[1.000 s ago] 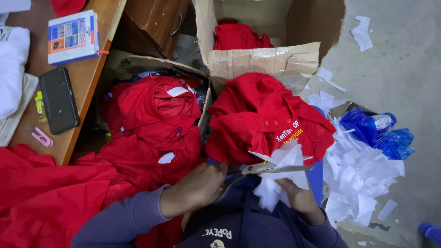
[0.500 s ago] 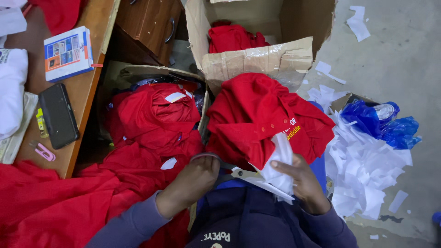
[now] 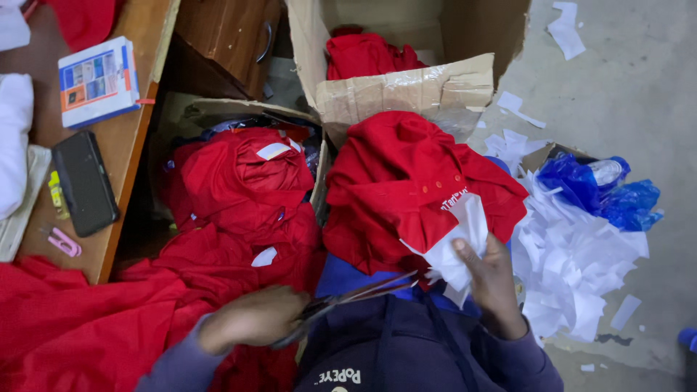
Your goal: The person sits on a blue chair and uses scissors to cut white paper attached to a red shirt. They repeatedly trim the paper and discard the cut pieces onto the floor.
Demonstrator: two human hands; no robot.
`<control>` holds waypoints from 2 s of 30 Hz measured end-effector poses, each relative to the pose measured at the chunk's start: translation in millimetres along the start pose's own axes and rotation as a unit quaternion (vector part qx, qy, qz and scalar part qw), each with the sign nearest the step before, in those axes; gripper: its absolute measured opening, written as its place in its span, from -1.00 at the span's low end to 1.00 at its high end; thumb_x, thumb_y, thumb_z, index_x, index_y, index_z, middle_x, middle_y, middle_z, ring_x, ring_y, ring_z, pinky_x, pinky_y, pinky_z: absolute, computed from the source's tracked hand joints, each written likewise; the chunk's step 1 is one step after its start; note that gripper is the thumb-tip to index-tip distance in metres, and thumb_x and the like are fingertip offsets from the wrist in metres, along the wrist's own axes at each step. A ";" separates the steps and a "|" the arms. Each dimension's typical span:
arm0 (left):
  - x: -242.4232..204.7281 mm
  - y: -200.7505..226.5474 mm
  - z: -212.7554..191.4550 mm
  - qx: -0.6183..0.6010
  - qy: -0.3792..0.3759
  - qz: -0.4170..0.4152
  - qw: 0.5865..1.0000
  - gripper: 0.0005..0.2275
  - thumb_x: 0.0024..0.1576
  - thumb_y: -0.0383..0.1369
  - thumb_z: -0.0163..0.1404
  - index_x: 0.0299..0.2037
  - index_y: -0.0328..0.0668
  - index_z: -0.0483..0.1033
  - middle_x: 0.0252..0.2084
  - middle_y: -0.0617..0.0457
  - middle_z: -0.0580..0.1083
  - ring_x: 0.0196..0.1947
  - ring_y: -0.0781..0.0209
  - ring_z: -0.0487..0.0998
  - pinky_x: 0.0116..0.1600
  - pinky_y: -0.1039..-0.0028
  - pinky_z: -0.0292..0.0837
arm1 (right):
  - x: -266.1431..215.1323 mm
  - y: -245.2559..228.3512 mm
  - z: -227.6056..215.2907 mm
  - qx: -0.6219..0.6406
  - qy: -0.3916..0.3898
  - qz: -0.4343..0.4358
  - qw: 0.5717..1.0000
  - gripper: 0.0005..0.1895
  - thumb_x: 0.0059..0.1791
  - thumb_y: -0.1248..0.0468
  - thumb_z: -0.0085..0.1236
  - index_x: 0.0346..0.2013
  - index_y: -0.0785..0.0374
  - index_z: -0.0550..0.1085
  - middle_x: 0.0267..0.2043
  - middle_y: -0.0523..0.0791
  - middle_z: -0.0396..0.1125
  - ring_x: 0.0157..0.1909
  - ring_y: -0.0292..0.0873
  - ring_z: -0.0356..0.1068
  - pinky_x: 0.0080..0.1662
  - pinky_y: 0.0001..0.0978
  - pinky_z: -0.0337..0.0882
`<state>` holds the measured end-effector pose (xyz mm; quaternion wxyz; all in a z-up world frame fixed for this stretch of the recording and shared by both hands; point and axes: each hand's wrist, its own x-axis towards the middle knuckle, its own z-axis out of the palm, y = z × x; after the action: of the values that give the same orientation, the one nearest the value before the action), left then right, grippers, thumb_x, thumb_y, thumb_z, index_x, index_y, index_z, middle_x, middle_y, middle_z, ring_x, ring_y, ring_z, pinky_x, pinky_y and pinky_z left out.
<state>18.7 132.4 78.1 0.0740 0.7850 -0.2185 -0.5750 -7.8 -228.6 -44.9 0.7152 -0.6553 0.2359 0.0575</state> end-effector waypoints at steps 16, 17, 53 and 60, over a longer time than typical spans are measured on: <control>153.0 56.3 16.1 -0.507 0.427 0.159 0.732 -0.71 0.02 -0.34 0.39 -0.19 -0.24 0.54 -0.56 0.04 0.50 -0.53 0.32 0.54 -0.45 0.58 0.37 | -11.7 6.8 21.3 0.118 -0.198 0.028 0.973 -0.52 -0.24 0.54 0.50 -0.02 0.35 0.65 -0.17 0.02 0.63 -0.14 -0.03 0.59 -0.15 0.06 0.63; 150.2 59.3 18.0 -0.576 0.399 0.209 0.682 -0.76 0.01 -0.46 0.35 -0.24 -0.25 0.51 -0.55 -0.02 0.53 -0.51 0.23 0.61 -0.42 0.55 0.47 | -10.5 13.7 18.8 0.157 -0.176 0.034 0.971 -0.48 -0.26 0.58 0.47 0.00 0.38 0.63 -0.20 0.08 0.62 -0.17 0.06 0.61 -0.18 0.12 0.63; 27.0 22.3 24.3 -0.120 0.113 0.083 0.983 -0.88 0.22 -0.38 -0.14 -0.13 -0.22 0.38 -0.17 -0.13 0.49 -0.29 -0.13 0.56 -0.25 0.14 0.37 | -16.9 7.3 12.5 0.034 -0.275 -0.023 0.961 -0.51 -0.14 0.34 0.46 0.09 0.21 0.59 0.06 -0.08 0.60 0.11 -0.12 0.57 0.14 -0.15 0.59; 54.7 6.6 52.4 -0.077 0.149 0.071 0.983 -0.86 0.11 -0.52 -0.09 -0.14 -0.34 0.38 -0.25 -0.30 0.52 -0.29 -0.36 0.59 -0.28 -0.01 0.42 | -26.6 -8.0 16.7 -0.052 -0.290 -0.081 0.952 -0.68 -0.08 0.29 0.39 -0.03 0.20 0.68 0.00 -0.09 0.66 0.08 -0.13 0.63 0.12 -0.24 0.60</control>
<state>-18.7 110.2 15.7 0.2067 0.8363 -0.2149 -0.4601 -23.7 -207.5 -26.1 0.7197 -0.6642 -0.0389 0.1985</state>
